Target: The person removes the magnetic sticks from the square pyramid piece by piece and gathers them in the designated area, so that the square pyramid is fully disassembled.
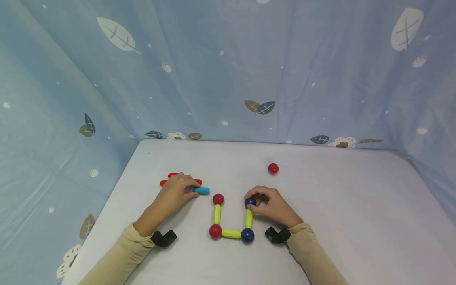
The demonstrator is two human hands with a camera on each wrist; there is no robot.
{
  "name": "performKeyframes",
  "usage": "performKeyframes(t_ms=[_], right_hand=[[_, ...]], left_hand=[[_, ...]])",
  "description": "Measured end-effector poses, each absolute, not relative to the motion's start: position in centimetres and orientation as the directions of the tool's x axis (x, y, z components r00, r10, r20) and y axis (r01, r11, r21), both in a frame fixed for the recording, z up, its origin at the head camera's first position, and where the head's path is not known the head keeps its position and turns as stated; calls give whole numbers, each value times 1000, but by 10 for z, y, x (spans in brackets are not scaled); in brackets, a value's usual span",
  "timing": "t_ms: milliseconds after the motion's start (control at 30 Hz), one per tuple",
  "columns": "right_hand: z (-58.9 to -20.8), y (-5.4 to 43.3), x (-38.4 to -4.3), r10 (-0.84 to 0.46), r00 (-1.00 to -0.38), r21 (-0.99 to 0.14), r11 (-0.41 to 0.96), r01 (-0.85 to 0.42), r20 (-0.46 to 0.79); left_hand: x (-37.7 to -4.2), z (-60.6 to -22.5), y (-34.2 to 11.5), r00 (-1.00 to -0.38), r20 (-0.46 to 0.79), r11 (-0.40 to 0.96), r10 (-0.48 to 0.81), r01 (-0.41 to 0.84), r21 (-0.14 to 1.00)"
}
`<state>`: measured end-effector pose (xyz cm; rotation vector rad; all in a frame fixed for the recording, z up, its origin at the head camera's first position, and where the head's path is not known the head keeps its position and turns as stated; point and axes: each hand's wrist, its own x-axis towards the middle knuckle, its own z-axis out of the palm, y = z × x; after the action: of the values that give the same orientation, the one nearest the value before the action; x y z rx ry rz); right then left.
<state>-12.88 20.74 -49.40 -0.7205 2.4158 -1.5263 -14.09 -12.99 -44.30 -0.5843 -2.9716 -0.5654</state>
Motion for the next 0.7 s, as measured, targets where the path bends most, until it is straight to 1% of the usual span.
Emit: performKeyframes(t_ms=[700], right_hand=[[-490, 206, -127, -496, -863, -883, 356, -306, 99]], left_hand=[[-141, -444, -129, -931, 116, 848, 345, 363, 386]])
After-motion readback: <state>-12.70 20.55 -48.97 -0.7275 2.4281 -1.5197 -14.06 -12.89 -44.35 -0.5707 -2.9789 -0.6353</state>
